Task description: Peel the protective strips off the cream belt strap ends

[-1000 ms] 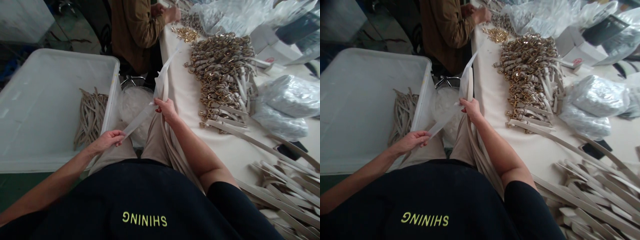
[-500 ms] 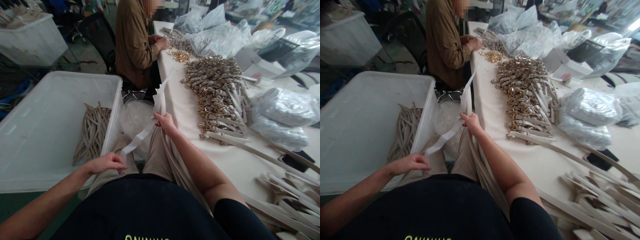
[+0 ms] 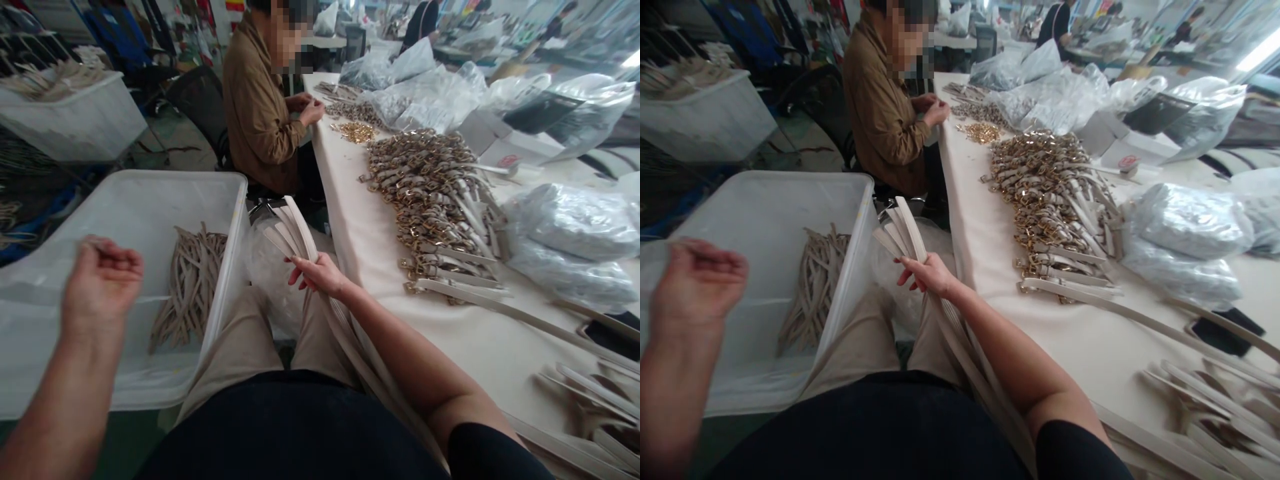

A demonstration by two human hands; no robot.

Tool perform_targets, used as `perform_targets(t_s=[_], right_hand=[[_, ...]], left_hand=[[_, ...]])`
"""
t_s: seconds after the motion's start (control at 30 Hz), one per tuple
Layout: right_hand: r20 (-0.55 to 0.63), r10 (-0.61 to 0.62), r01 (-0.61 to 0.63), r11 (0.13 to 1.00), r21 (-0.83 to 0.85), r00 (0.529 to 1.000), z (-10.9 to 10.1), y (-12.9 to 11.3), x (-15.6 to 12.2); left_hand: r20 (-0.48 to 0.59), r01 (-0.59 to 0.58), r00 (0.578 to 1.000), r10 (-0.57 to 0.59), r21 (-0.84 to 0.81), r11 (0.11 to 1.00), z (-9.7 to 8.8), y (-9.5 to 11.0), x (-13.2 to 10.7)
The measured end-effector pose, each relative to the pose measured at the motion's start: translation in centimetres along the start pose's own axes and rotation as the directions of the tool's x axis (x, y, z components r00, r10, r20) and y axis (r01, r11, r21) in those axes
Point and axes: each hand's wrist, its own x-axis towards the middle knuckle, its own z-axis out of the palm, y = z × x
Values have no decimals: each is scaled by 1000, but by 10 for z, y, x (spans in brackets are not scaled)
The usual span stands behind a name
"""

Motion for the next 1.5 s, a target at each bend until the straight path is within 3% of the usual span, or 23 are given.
perform_targets(t_s=[0.07,0.2,0.37,0.57,0.77,1.03,1.27,1.4,1.5], right_hand=[[65,-9,11,999,-41,998,4,-1,-3],[139,1,16,992,-127,990,17,-3,-10],[173,92,-55,976,-209,981,36,-7,-18],[198,149,-96,963,-253,969,46,-7,-20],[146,152,-93,934,-345,978,47,1,-19],[162,141,-58,900,-433,977,46,8,-17],[53,164,-124,889,-441,985,44,8,-15],[63,215,-176,910,-376,975,43,16,-17],[53,218,-186,916,-355,974,40,29,-8]], left_hand=[[3,126,992,-126,-131,983,-1,-30,-19],[68,400,916,-396,-260,879,7,-74,-50],[124,539,840,-528,-294,789,16,-82,-66],[188,588,808,-558,-211,781,17,-83,-76],[257,550,820,-512,-103,829,13,-96,-77],[259,552,822,-507,-144,821,13,-99,-76],[256,538,820,-512,-39,842,10,-112,-81],[179,563,814,-552,-11,826,3,-130,-86],[207,574,799,-565,20,819,-10,-153,-69]])
